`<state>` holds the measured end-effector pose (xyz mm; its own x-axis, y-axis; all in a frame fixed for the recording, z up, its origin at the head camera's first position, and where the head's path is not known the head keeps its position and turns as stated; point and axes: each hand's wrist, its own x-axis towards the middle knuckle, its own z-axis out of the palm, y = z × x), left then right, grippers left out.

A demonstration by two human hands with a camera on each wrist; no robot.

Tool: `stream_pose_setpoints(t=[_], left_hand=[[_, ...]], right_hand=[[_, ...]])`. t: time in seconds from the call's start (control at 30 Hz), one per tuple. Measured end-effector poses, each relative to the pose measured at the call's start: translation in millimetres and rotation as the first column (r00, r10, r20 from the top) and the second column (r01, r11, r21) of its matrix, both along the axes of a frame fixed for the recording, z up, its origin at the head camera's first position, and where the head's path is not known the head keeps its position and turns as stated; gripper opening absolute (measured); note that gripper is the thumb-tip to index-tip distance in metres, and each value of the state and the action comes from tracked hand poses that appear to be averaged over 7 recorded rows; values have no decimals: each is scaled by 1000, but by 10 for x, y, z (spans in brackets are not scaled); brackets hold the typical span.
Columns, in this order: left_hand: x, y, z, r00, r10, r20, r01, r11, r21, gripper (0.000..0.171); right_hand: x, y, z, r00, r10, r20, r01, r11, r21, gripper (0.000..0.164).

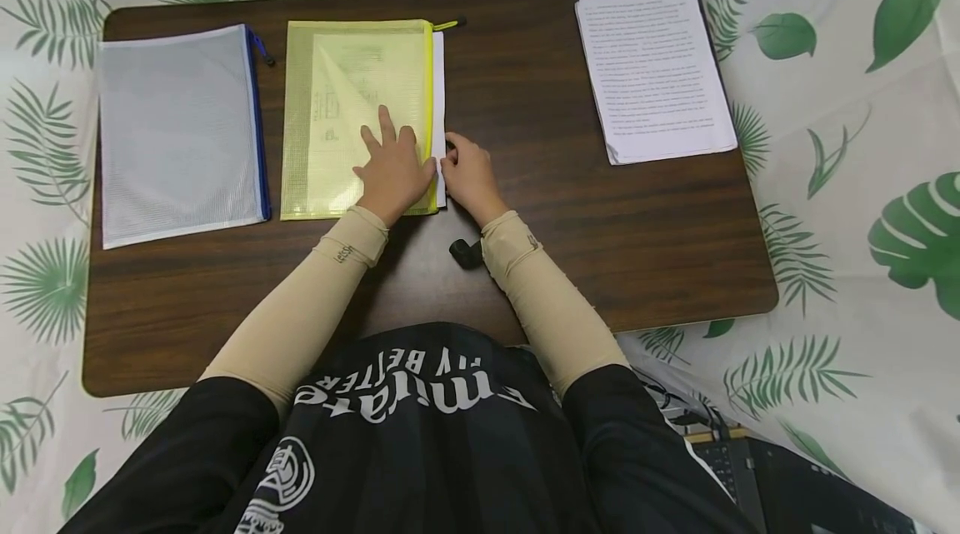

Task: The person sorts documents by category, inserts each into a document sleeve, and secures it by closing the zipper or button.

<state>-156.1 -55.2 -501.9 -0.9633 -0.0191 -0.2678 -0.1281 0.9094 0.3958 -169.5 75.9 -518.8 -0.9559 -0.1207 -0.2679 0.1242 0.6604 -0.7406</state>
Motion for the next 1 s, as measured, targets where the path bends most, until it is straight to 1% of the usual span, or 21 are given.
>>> stream_pose_setpoints(t=[0.13, 0.3, 0.47, 0.6, 0.7, 0.9, 1.0], left_hand=[[-9, 8, 3, 1000, -8, 26, 8, 1000, 1, 52], [-27, 14, -1, 998, -27, 55, 28, 1000, -11, 47], [-41, 12, -3, 999, -31, 42, 32, 999, -13, 46], [-47, 6, 1, 999, -31, 24, 31, 1000, 5, 44], [-47, 3, 5, 999, -33, 19, 33, 999, 14, 44], [-45, -7, 13, 999, -28, 31, 27, 999, 25, 45], [-45, -7, 10, 999, -28, 38, 27, 999, 26, 44]], right_hand=[[2, 3, -25, 1000, 4, 10, -4, 1000, 6, 45], [-3, -1, -64, 1000, 11, 5, -11, 1000, -17, 45], [-12, -25, -66, 999, 34, 8, -33, 999, -34, 46], [-25, -52, -71, 999, 46, -7, -46, 999, -22, 45], [-26, -59, -77, 999, 41, -13, -41, 999, -25, 45], [0, -23, -73, 1000, 14, -11, -15, 998, -66, 43], [9, -16, -70, 1000, 12, -19, -13, 998, -61, 42]])
